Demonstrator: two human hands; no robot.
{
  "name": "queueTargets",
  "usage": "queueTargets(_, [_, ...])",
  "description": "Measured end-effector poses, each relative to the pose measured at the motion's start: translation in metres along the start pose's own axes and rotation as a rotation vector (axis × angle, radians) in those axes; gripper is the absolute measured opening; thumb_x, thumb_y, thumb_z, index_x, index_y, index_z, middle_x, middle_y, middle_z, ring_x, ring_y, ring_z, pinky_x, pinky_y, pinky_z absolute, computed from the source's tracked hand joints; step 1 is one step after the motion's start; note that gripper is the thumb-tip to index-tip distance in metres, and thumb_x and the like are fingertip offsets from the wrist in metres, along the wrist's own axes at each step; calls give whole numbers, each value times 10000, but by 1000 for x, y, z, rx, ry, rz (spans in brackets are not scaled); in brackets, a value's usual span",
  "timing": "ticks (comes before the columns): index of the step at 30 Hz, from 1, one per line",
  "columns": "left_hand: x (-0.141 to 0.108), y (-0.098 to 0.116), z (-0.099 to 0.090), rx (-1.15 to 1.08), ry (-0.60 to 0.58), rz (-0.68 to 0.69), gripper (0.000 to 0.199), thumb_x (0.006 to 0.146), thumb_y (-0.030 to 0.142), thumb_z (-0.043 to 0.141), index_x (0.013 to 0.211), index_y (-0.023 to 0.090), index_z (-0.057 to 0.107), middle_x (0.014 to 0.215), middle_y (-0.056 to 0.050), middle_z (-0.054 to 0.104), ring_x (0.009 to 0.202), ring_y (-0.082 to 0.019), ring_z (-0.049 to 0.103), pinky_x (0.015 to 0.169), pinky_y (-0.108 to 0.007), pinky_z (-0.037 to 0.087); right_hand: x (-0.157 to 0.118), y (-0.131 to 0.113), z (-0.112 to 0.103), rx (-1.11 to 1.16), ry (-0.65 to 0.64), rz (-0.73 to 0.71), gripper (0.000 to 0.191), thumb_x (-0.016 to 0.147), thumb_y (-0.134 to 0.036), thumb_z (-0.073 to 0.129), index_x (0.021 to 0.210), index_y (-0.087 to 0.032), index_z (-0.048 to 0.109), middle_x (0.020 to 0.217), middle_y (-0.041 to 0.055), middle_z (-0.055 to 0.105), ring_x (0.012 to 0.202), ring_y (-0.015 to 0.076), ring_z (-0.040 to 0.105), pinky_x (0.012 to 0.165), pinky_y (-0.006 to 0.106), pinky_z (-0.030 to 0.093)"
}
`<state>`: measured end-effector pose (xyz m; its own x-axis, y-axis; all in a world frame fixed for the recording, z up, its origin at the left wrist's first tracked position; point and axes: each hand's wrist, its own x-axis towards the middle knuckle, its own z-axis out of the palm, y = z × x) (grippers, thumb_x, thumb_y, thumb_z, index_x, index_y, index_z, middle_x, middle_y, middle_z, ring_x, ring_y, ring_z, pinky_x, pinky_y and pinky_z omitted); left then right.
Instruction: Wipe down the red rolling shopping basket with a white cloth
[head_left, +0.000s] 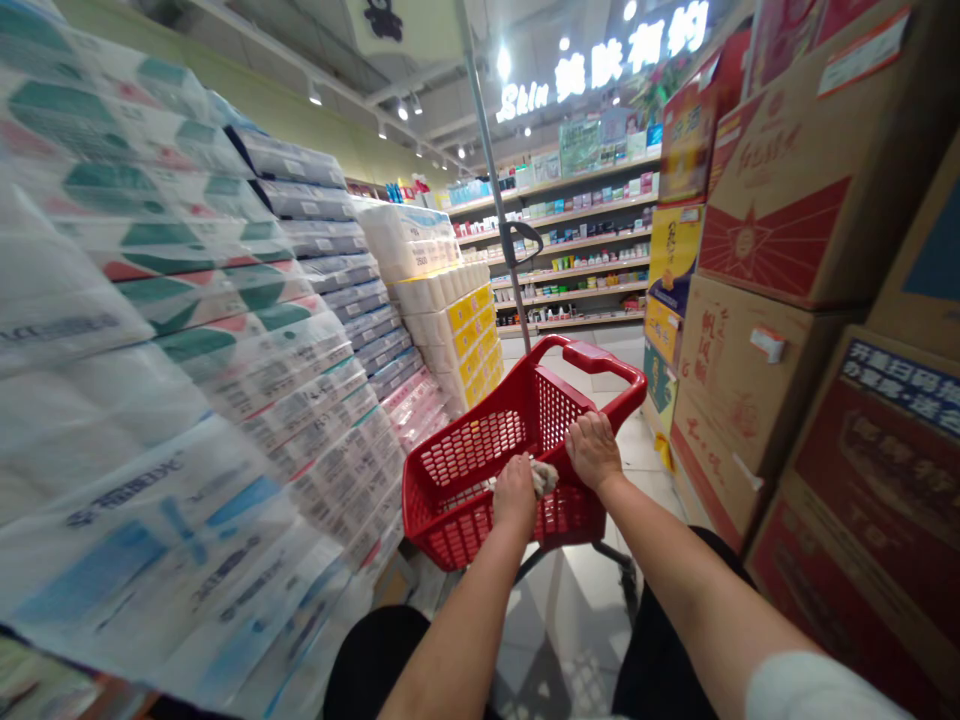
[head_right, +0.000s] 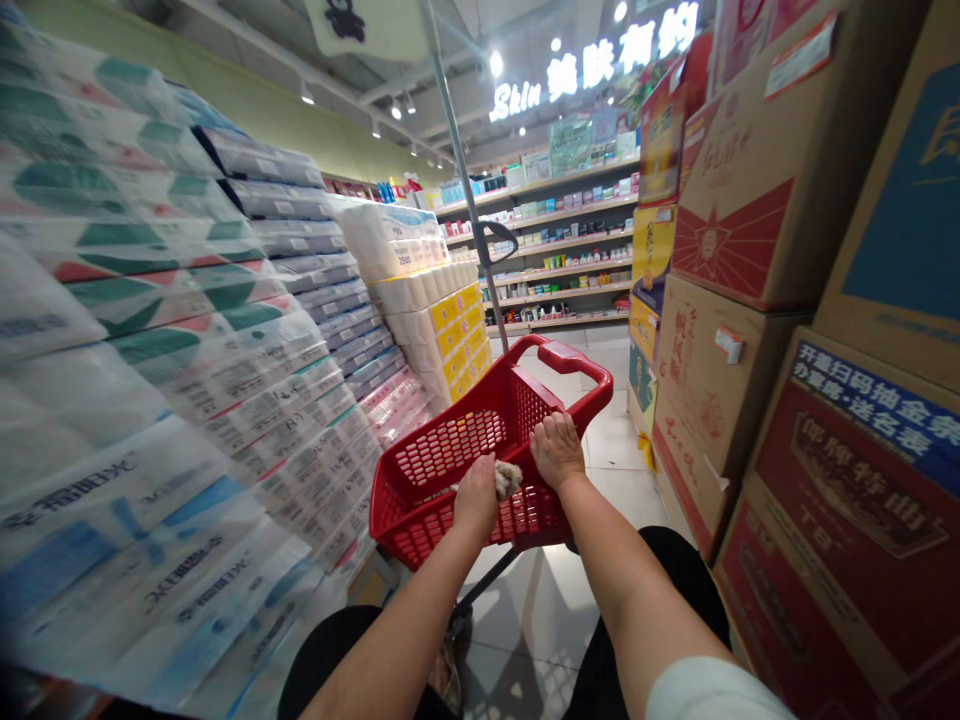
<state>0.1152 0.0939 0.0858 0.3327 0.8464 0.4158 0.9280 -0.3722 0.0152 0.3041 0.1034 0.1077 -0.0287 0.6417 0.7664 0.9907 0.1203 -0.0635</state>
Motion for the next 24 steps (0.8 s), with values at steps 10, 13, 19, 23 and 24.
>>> queueTargets(10, [0,-10,-13,94,-133,-21,418,923,139,336,1330,122,429,1136,-130,601,992,-220,600,864,-364,468,-2,1,0,54,-17,-11,258,949,-256,379,952,-185,627,1070,122,591,1208,282,379,1123,460,198])
queueTargets(13, [10,7,-13,59,-120,8,439,925,135,317,1355,140,401,1208,-124,567,1026,-218,572,883,-347,455,-2,0,0,36,-17,-6,257,948,-260,383,944,-187,629,1070,122,591,1199,286,387,1118,464,206])
queueTargets(19, [18,16,-10,32,-115,108,471,913,126,340,1381,176,366,1293,-105,512,1048,-211,547,893,-336,441,-2,0,0,21,-1,-18,234,943,-260,401,931,-187,624,1051,118,593,1183,280,401,1120,452,202])
queueTargets(23, [-3,-26,-4,78,-135,85,377,924,160,359,1287,190,455,1160,-78,570,975,-200,571,842,-329,431,-2,-1,2,-10,56,-35,192,928,-248,434,900,-184,613,1018,106,601,1161,268,417,1119,437,205])
queueTargets(24, [-10,-39,-3,87,-135,75,345,931,182,361,1254,191,483,1105,-70,585,953,-198,575,834,-326,426,-2,-1,2,-17,73,-40,178,922,-246,446,893,-183,610,1009,102,603,1154,266,421,1118,433,209])
